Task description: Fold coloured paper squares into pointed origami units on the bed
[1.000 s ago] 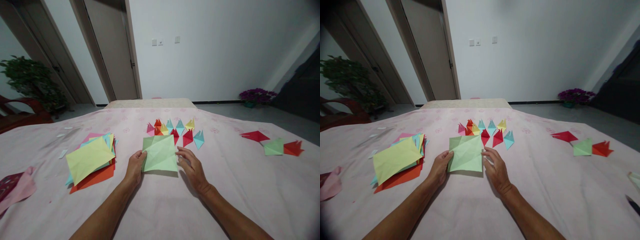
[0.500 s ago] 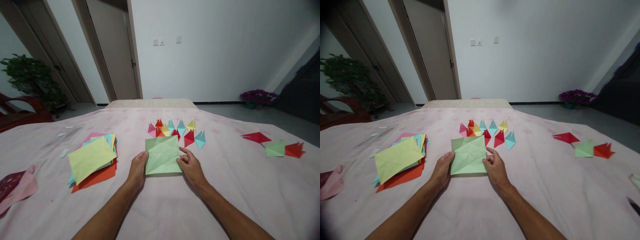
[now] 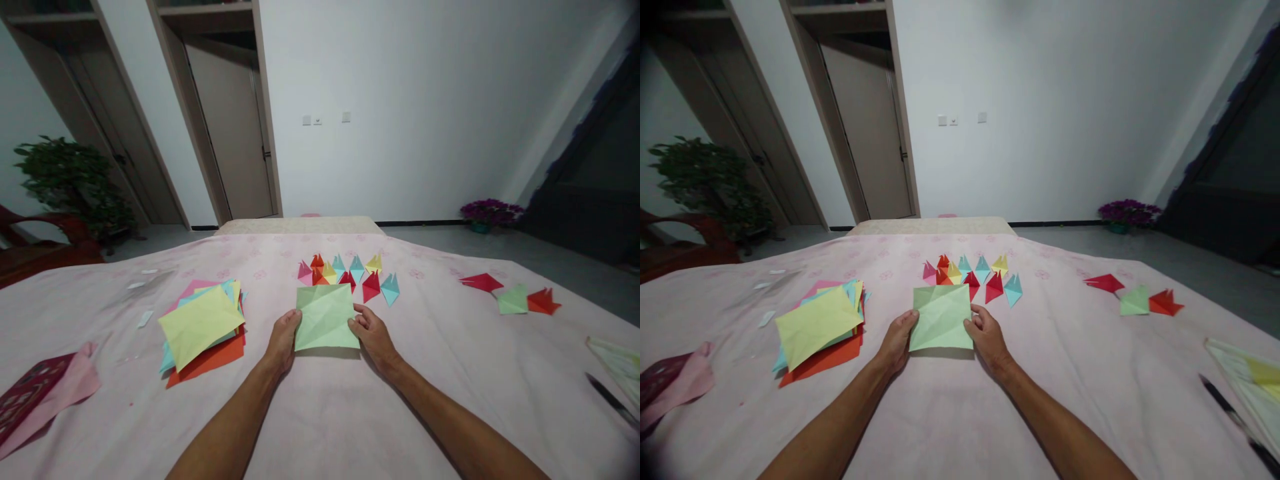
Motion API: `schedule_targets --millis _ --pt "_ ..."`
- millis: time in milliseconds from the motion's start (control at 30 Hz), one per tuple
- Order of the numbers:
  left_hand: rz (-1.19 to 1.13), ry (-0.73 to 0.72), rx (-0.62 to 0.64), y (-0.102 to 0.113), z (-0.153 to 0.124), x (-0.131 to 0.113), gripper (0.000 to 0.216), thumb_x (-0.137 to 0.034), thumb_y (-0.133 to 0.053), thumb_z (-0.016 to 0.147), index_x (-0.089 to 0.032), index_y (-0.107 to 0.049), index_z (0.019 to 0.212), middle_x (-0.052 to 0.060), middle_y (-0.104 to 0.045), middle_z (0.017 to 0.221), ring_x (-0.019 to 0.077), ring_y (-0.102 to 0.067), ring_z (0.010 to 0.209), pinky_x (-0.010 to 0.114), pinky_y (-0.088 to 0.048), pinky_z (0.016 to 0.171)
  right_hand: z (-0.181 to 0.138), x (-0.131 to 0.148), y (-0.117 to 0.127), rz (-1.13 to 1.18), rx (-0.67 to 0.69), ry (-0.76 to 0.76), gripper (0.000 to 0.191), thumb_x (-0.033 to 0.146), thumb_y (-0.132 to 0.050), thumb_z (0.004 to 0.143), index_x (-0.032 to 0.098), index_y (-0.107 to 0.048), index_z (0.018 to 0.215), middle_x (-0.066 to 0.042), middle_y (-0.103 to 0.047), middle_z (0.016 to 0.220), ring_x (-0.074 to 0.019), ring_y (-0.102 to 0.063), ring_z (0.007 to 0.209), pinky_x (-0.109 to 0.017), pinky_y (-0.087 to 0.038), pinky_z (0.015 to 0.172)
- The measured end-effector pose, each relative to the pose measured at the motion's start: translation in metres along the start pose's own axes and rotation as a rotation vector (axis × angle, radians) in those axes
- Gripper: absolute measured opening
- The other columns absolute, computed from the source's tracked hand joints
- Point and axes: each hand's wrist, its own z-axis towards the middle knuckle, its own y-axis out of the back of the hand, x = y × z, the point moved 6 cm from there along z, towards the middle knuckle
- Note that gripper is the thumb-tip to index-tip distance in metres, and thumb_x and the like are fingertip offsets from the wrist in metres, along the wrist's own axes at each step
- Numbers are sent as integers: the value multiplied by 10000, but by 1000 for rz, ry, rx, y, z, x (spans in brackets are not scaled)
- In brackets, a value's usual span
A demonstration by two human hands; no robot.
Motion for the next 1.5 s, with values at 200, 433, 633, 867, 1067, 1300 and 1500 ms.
schedule_targets --millis 200,433,633,867,1067,1300,1500 --pt "-25 -70 4 2 -1 -4 484 -460 -802 681 -104 -666 980 133 -758 928 283 -708 933 386 -552 842 -4 8 -10 -8 110 -20 439 423 -688 683 162 -642 1033 -19 -700 789 -184 -645 700 -294 -511 646" --pt "-33 -38 69 0 -11 -9 473 -399 -824 665 -110 -656 999 146 -756 946 296 -709 956 407 -557 874 -6 6 -15 -17 100 28 342 334 -686 635 158 -685 928 -36 -735 851 -221 -676 804 -359 -530 791" --pt "-7 26 167 0 -16 -16 423 -334 -816 688 -118 -655 1014 148 -755 959 286 -719 936 399 -573 859 -9 6 -18 -46 113 36 334 305 -691 605 155 -708 903 -23 -735 789 -241 -685 803 -374 -543 768" --pt "65 55 150 0 -7 -5 482 -247 -855 626 -98 -643 1032 149 -759 901 272 -735 804 391 -585 781 -9 4 -19 -45 125 -2 303 316 -731 603 166 -709 866 -14 -736 796 -239 -684 816 -357 -545 756" --pt "181 22 109 2 -1 2 482 -272 -847 628 -80 -655 1027 127 -757 861 234 -717 706 342 -570 697 -4 2 -23 41 165 -56 427 442 -750 666 143 -693 965 -62 -749 861 -237 -695 770 -363 -550 726" --pt "503 -171 123 -1 -7 -9 383 -299 -784 686 -110 -703 1010 66 -745 830 198 -677 691 293 -530 639 23 20 -20 81 85 -54 426 492 -761 664 146 -716 907 -101 -748 807 -242 -690 690 -371 -544 681" --pt "963 -873 -15 -3 -33 -81 162 -215 -635 836 -240 -755 941 49 -755 994 241 -650 1026 420 -463 948 21 73 -4 -199 -157 351 346 332 -788 663 225 -723 986 -66 -720 1075 -266 -626 1016 -411 -481 904"
